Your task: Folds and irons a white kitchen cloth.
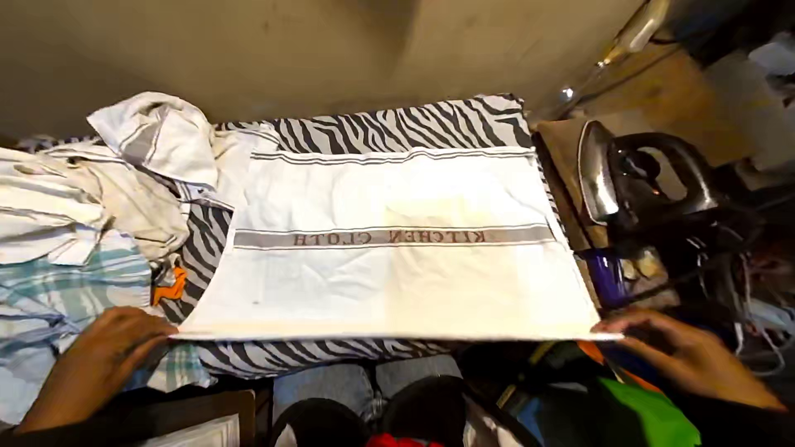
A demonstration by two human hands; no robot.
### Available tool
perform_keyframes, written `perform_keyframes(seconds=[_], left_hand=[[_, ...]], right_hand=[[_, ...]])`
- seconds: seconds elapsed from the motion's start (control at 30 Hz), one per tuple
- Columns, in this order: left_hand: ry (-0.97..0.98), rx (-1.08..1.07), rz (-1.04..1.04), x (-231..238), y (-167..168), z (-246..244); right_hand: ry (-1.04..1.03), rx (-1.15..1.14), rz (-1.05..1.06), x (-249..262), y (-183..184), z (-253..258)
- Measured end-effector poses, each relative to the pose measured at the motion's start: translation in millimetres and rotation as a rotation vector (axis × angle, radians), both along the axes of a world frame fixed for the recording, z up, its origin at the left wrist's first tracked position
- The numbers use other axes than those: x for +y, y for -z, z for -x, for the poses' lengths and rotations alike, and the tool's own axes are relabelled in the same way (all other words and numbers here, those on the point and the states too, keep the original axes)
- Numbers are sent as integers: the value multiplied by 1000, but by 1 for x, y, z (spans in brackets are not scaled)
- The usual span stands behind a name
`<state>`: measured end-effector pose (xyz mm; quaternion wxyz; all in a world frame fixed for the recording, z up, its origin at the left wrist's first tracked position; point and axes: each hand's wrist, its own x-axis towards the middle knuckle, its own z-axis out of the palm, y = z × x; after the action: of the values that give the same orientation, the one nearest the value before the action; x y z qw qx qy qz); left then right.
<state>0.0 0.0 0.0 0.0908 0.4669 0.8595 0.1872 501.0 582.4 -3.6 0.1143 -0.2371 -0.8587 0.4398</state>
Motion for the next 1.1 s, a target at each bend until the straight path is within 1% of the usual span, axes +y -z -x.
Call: perform_keyframes(seconds=[0.07,0.17,0.23,0.3,0.37,0.43,0.5,0.53,0.6,0.7,0.8,0.93,1.1], left_hand=[[-4,-69,51,-4,2,-11],[-65,-95,-7,-3,2,-7],[-184,-117,-69,14,-1,2],[-363,-200,-118,46,-5,7],[-481,-306,-161,79,-1,17],[-548,-418,-145,99,9,25],[-551,-507,-75,106,18,29],[-545,-505,-51,107,21,30],[-583,-476,-88,108,25,28],[-658,-428,-217,107,33,30],[-688,-460,-300,112,38,32],[-715,-478,-314,113,45,34],[-713,-529,-334,113,43,28]], right_hand=[[-23,-111,54,-8,8,-15],[72,-80,84,-8,8,-16],[170,-2,41,-3,7,1],[251,48,3,2,10,24],[322,-2,-101,2,13,43],[365,-115,-282,-6,11,58],[368,-169,-427,-19,5,71],[369,-170,-479,-25,2,76],[385,-141,-546,-29,2,85],[415,-154,-538,-19,11,93],[423,-195,-534,-11,22,102],[441,-219,-546,-11,24,105],[421,-296,-538,-9,28,97]])
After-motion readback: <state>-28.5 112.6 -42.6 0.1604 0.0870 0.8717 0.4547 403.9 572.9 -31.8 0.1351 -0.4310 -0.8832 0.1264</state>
